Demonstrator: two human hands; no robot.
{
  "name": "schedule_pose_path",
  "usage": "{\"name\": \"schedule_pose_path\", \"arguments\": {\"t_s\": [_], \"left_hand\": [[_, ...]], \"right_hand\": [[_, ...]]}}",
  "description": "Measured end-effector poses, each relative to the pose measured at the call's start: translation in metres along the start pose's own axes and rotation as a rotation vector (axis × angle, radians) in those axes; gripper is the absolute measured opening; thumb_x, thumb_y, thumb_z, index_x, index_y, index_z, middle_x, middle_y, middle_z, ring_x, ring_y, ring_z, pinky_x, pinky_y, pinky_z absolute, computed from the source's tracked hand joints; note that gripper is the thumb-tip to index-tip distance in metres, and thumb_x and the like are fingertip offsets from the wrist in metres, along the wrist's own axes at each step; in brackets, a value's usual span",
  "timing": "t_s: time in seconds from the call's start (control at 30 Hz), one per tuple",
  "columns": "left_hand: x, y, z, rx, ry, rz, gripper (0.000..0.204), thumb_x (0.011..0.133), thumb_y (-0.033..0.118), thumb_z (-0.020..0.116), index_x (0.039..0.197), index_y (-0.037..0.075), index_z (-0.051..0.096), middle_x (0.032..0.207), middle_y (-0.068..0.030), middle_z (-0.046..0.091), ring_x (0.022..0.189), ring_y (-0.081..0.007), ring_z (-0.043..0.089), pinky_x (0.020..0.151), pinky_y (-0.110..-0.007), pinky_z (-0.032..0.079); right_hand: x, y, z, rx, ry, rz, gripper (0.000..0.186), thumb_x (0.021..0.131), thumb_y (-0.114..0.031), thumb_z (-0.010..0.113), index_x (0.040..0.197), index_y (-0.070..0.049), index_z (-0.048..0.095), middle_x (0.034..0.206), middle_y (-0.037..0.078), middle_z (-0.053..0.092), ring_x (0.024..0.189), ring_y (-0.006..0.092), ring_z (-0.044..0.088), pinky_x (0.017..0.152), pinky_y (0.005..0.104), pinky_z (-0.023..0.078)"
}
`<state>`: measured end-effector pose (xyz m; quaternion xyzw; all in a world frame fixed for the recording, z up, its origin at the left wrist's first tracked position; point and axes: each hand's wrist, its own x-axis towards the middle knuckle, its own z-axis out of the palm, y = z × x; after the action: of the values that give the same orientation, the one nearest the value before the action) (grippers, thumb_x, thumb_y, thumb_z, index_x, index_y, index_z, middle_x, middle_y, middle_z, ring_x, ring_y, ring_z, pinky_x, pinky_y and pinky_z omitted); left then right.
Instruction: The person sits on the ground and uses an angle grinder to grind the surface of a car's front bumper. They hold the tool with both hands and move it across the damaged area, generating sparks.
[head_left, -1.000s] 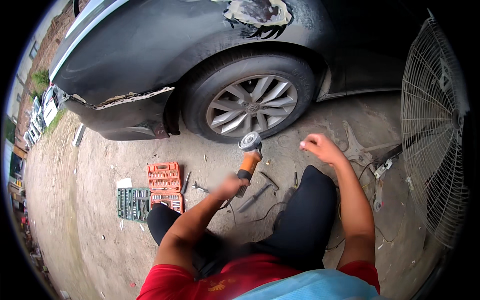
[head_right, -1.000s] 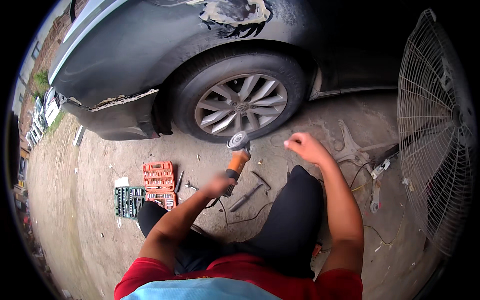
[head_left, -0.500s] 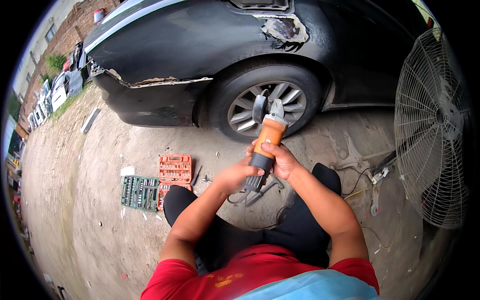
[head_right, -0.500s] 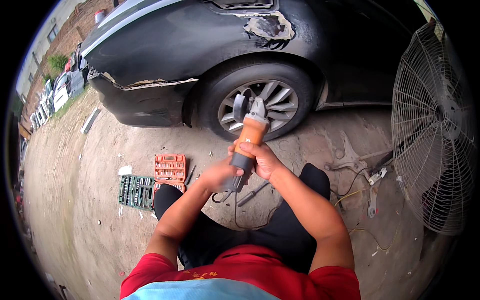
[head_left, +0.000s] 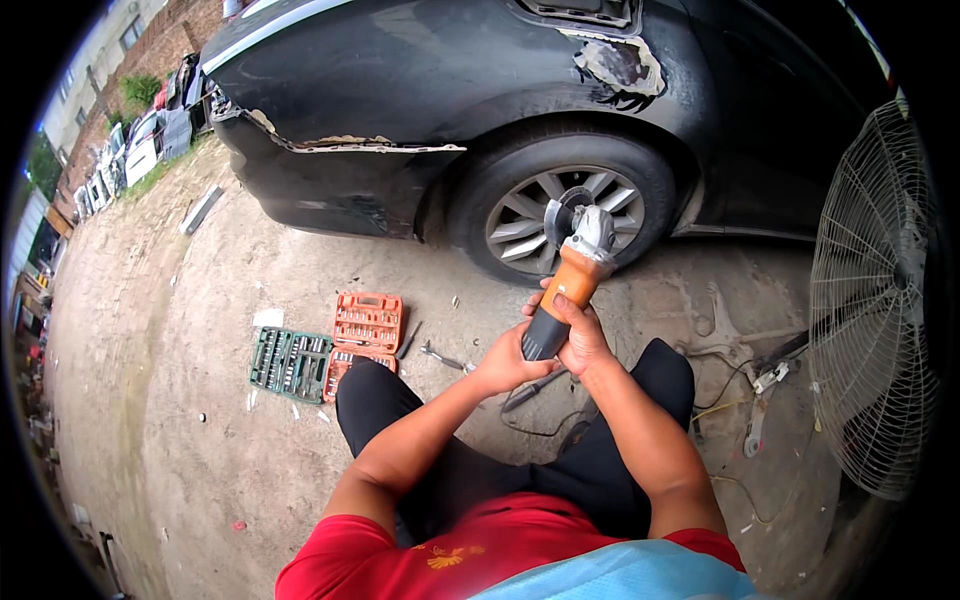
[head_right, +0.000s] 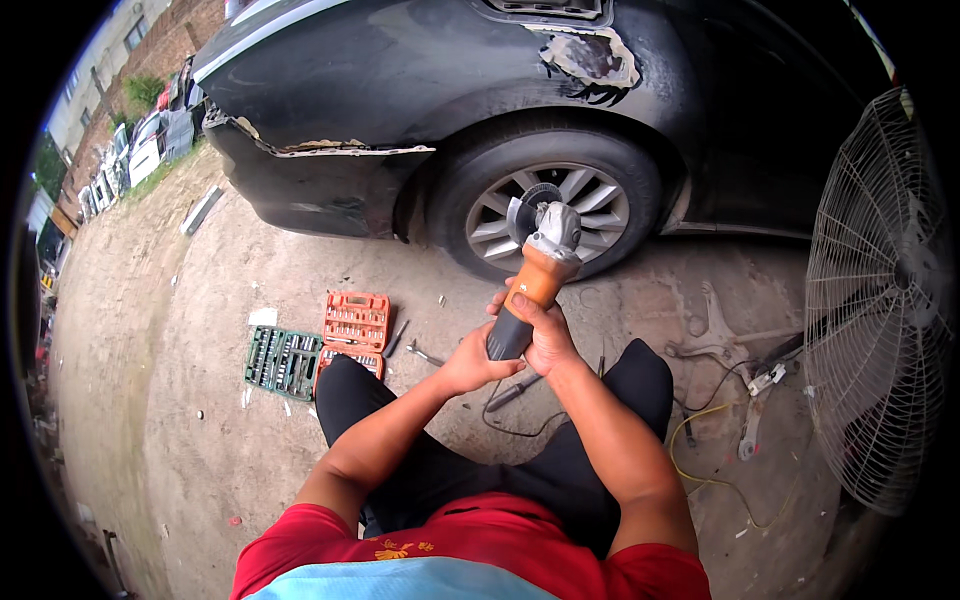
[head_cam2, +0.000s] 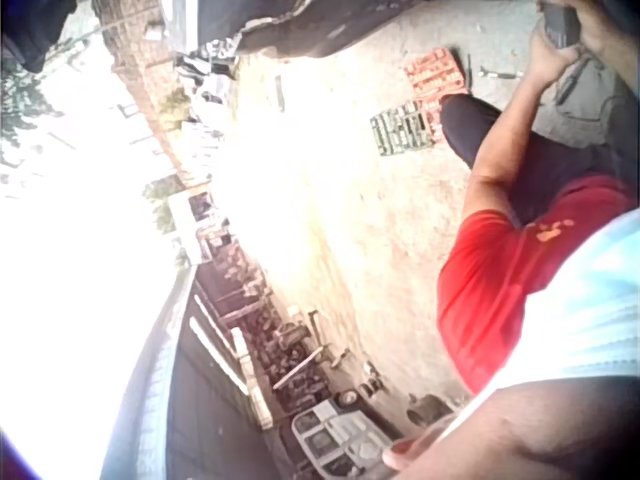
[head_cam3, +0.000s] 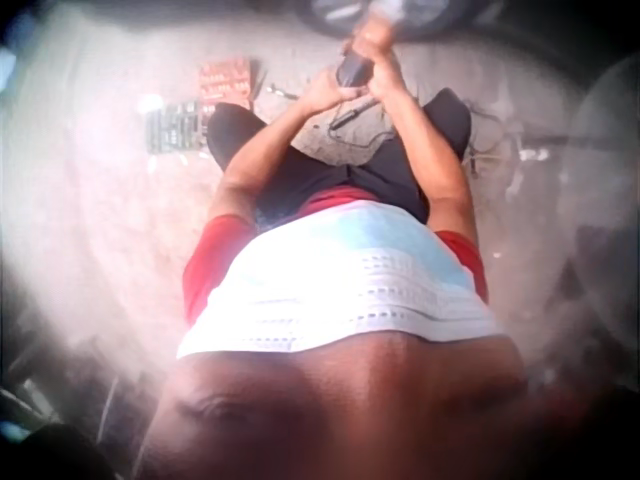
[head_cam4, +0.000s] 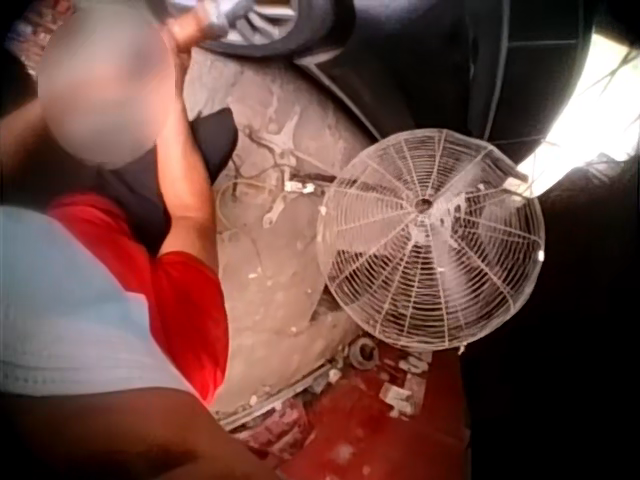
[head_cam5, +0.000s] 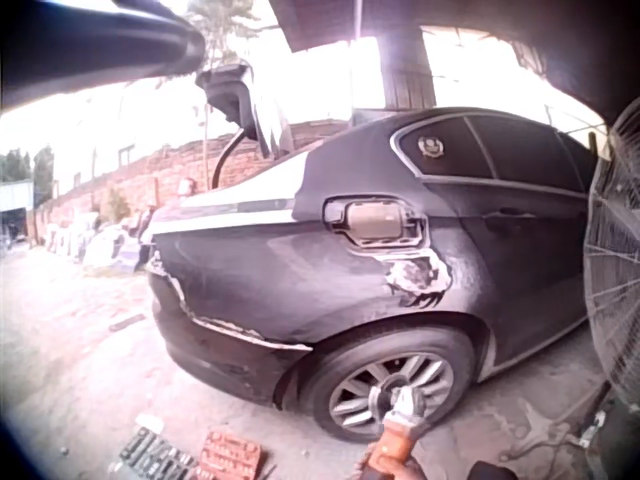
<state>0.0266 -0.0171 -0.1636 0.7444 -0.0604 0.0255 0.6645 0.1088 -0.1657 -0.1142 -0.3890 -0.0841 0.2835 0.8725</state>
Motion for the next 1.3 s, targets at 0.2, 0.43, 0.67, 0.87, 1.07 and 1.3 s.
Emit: {"name": "schedule_pose_path", "arguments": {"t_s": [0.2, 0.43, 0.67, 0.87, 1.07, 1.3], "left_hand": [[-0.001, 0.0, -0.002, 0.055, -0.059, -0.102, 0.062, 0.086, 0.037, 0.092, 0.129, 0.001, 0.064, 0.1, -0.0063, 0.074, 0.089, -0.0162, 0.07, 0.083, -0.035, 0.058], [-0.003, -0.016, -0.005, -0.386, 0.112, -0.061, 0.034, 0.1, 0.026, 0.087, 0.117, 0.002, 0.069, 0.093, 0.0034, 0.066, 0.085, -0.0061, 0.06, 0.079, -0.026, 0.05], [0.0, -0.019, 0.004, -0.278, 0.146, -0.019, 0.006, 0.105, 0.008, 0.077, 0.105, 0.002, 0.075, 0.097, 0.0008, 0.076, 0.091, -0.0077, 0.066, 0.086, -0.027, 0.054], [0.003, -0.033, -0.007, -0.318, 0.065, -0.104, 0.025, 0.11, 0.026, 0.07, 0.105, 0.002, 0.077, 0.103, -0.003, 0.077, 0.097, -0.011, 0.068, 0.093, -0.031, 0.053], [0.019, 0.043, -0.051, -0.437, 0.04, -0.134, 0.079, 0.109, 0.069, 0.056, 0.139, -0.003, 0.068, 0.132, -0.0153, 0.075, 0.125, -0.0246, 0.069, 0.116, -0.04, 0.047], [0.004, 0.143, -0.082, -0.677, -0.036, -0.003, 0.111, 0.088, 0.078, 0.08, 0.166, 0.005, 0.048, 0.163, -0.0133, 0.059, 0.153, -0.0291, 0.052, 0.133, -0.049, 0.032]], "right_hand": [[0.006, 0.002, -0.003, -0.152, 0.04, -0.054, 0.05, 0.092, -0.021, 0.084, 0.132, -0.003, 0.061, 0.11, 0.014, 0.073, 0.1, 0.0258, 0.074, 0.095, 0.0441, 0.063], [0.02, -0.032, 0.003, -0.017, 0.212, -0.222, 0.047, 0.093, -0.018, 0.083, 0.131, 0.0, 0.061, 0.107, 0.014, 0.073, 0.095, 0.0258, 0.075, 0.09, 0.0433, 0.064], [0.027, -0.041, -0.011, -0.186, 0.298, -0.322, 0.035, 0.095, -0.017, 0.082, 0.121, -0.001, 0.065, 0.104, 0.013, 0.076, 0.09, 0.0228, 0.076, 0.082, 0.0393, 0.063], [0.018, -0.038, -0.004, -0.27, 0.257, -0.268, 0.036, 0.093, -0.015, 0.082, 0.122, 0.001, 0.067, 0.106, 0.013, 0.076, 0.091, 0.0208, 0.076, 0.082, 0.0372, 0.063], [0.003, -0.034, -0.007, -0.489, -0.07, -0.322, 0.044, 0.089, -0.014, 0.082, 0.128, 0.001, 0.067, 0.109, 0.012, 0.075, 0.095, 0.0209, 0.075, 0.088, 0.0384, 0.063], [-0.027, -0.027, 0.016, -0.873, -0.387, -0.326, 0.045, 0.078, -0.009, 0.081, 0.122, -0.001, 0.073, 0.101, 0.007, 0.076, 0.096, 0.0209, 0.074, 0.091, 0.0389, 0.06]]}}
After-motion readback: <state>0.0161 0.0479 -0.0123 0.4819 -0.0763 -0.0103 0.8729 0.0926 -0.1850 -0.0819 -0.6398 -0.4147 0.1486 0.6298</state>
